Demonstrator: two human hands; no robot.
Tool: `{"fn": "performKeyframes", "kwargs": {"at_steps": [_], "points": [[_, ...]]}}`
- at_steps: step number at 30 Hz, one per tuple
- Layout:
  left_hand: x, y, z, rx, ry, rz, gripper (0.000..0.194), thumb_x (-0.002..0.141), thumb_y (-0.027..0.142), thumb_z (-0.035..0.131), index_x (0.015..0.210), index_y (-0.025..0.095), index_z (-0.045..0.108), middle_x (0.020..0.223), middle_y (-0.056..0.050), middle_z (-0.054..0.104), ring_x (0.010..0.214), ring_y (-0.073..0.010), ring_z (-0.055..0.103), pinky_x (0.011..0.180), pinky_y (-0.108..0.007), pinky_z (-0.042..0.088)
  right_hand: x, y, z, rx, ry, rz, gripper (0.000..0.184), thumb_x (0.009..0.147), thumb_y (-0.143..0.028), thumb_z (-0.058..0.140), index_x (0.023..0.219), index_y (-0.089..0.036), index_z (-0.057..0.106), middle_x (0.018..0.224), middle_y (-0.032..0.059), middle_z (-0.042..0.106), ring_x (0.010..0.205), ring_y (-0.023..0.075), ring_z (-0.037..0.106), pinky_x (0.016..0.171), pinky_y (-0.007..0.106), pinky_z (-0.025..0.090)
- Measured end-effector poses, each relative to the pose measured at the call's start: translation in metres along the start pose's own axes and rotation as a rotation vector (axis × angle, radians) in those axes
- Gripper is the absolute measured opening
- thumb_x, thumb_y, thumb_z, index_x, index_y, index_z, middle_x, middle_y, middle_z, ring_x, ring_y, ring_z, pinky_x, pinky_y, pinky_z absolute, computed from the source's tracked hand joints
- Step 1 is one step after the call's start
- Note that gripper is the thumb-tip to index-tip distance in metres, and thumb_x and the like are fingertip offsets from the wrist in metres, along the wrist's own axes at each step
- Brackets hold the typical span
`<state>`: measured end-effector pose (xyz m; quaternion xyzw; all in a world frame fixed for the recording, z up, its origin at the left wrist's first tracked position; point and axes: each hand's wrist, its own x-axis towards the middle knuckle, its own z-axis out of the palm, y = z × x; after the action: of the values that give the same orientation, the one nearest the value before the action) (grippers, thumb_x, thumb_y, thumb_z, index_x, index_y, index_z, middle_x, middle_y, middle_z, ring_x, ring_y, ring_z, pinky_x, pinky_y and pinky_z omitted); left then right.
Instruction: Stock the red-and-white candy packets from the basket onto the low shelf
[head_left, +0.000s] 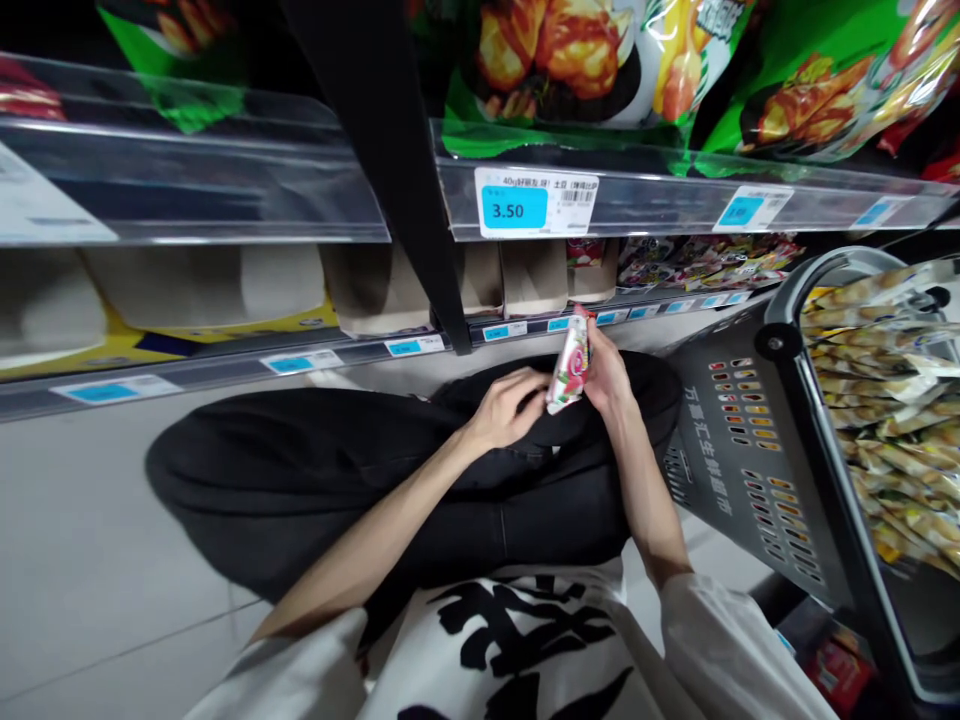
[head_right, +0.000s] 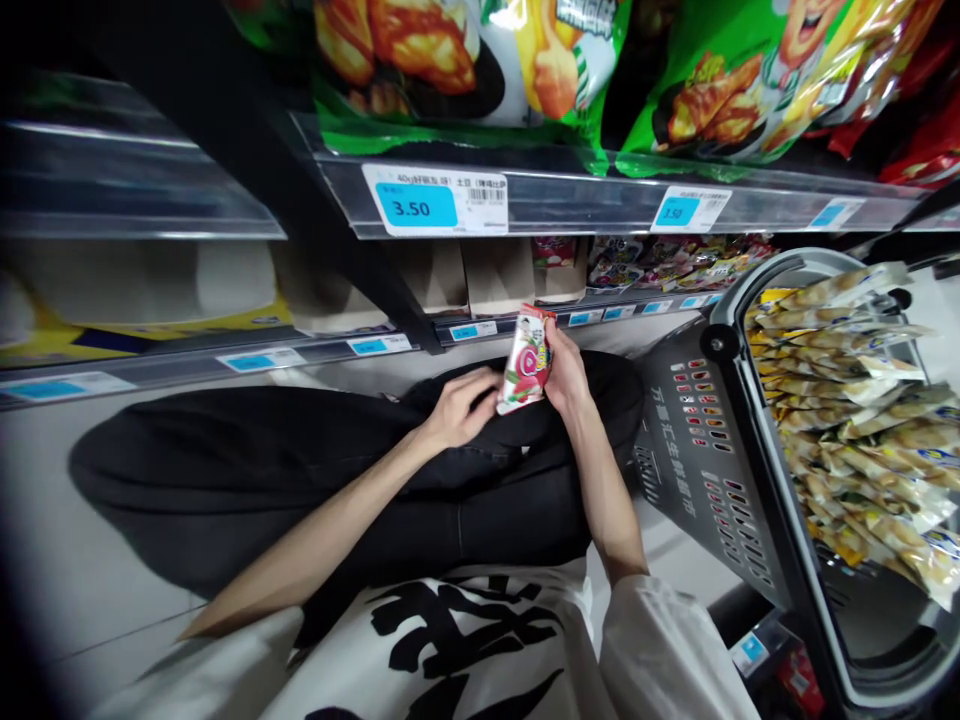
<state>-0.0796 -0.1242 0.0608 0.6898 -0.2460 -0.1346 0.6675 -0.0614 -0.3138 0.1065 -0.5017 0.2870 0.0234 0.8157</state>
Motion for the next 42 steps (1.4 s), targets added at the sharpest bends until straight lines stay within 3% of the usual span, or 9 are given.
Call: {"fn": "performKeyframes", "kwargs": {"at_steps": [4,6,10,17,22,30,36,42], "points": [[0.007,-0.006,-0.004,-0.353,0.145,-0.214,0.061,0.095,0.066,0.052,0.134,0.020,0.061,0.121,-0.011,0.074,0.114,-0.0290,0.069,0.100,-0.041,0.054,0.002,0.004,0.004,0.070,-0.034,0.009,0.032,0.077,-0.045,0.084,0.091,-0.020,0.070,0.085,0.0028,0.078,0.086,0.0219,0.074,0.081,0.035,0.059],[0.009,-0.012,-0.001,-0.471,0.152,-0.290,0.064,0.090,0.064,0.064,0.137,0.022,0.057,0.121,-0.011,0.074,0.109,-0.0284,0.071,0.097,-0.040,0.056,0.002,0.004,0.003,0.090,-0.042,0.002,0.030,0.077,-0.041,0.084,0.092,-0.019,0.071,0.087,0.0036,0.079,0.090,0.0235,0.075,0.084,0.037,0.060],[0.010,-0.018,0.008,-0.526,0.136,-0.348,0.070,0.076,0.047,0.085,0.133,0.021,0.053,0.116,-0.010,0.076,0.103,-0.0267,0.074,0.095,-0.040,0.058,0.002,0.003,0.000,0.091,-0.030,0.005,0.023,0.078,-0.035,0.082,0.092,-0.020,0.071,0.086,0.0021,0.079,0.091,0.0230,0.075,0.087,0.038,0.061],[0.007,-0.019,0.009,-0.528,0.149,-0.377,0.094,0.061,0.036,0.096,0.141,0.020,0.050,0.123,-0.012,0.073,0.107,-0.0275,0.073,0.098,-0.041,0.058,0.010,0.004,-0.007,0.169,-0.024,0.036,0.016,0.086,-0.033,0.075,0.095,-0.021,0.068,0.086,0.0012,0.079,0.090,0.0218,0.074,0.090,0.040,0.061],[0.007,-0.022,0.012,-0.630,0.211,-0.375,0.084,0.060,0.031,0.096,0.134,0.021,0.056,0.117,-0.008,0.074,0.108,-0.0253,0.072,0.103,-0.041,0.056,0.015,0.004,-0.010,0.186,0.003,0.057,0.010,0.090,-0.030,0.070,0.094,-0.021,0.068,0.087,0.0009,0.078,0.089,0.0213,0.073,0.092,0.041,0.060],[0.012,-0.007,0.006,-0.773,0.221,-0.353,0.066,0.063,0.024,0.092,0.123,0.023,0.063,0.117,-0.006,0.073,0.117,-0.0241,0.067,0.109,-0.040,0.052,0.015,0.007,-0.012,0.122,0.018,0.019,0.014,0.084,-0.027,0.074,0.096,-0.020,0.070,0.088,0.0005,0.079,0.088,0.0194,0.073,0.091,0.037,0.059],[0.013,-0.004,0.007,-0.835,0.265,-0.387,0.068,0.058,0.018,0.093,0.120,0.022,0.066,0.115,-0.005,0.074,0.113,-0.0235,0.069,0.109,-0.040,0.053,0.014,0.006,-0.012,0.139,0.022,0.023,0.013,0.084,-0.027,0.072,0.095,-0.021,0.070,0.088,0.0002,0.079,0.084,0.0173,0.071,0.086,0.033,0.058],[0.012,-0.007,0.006,-0.785,0.228,-0.359,0.064,0.064,0.021,0.091,0.122,0.022,0.064,0.117,-0.006,0.073,0.117,-0.0244,0.067,0.109,-0.040,0.053,0.012,0.005,-0.010,0.119,0.034,0.022,0.013,0.085,-0.028,0.073,0.095,-0.021,0.070,0.089,-0.0001,0.078,0.085,0.0170,0.071,0.088,0.032,0.056]]}}
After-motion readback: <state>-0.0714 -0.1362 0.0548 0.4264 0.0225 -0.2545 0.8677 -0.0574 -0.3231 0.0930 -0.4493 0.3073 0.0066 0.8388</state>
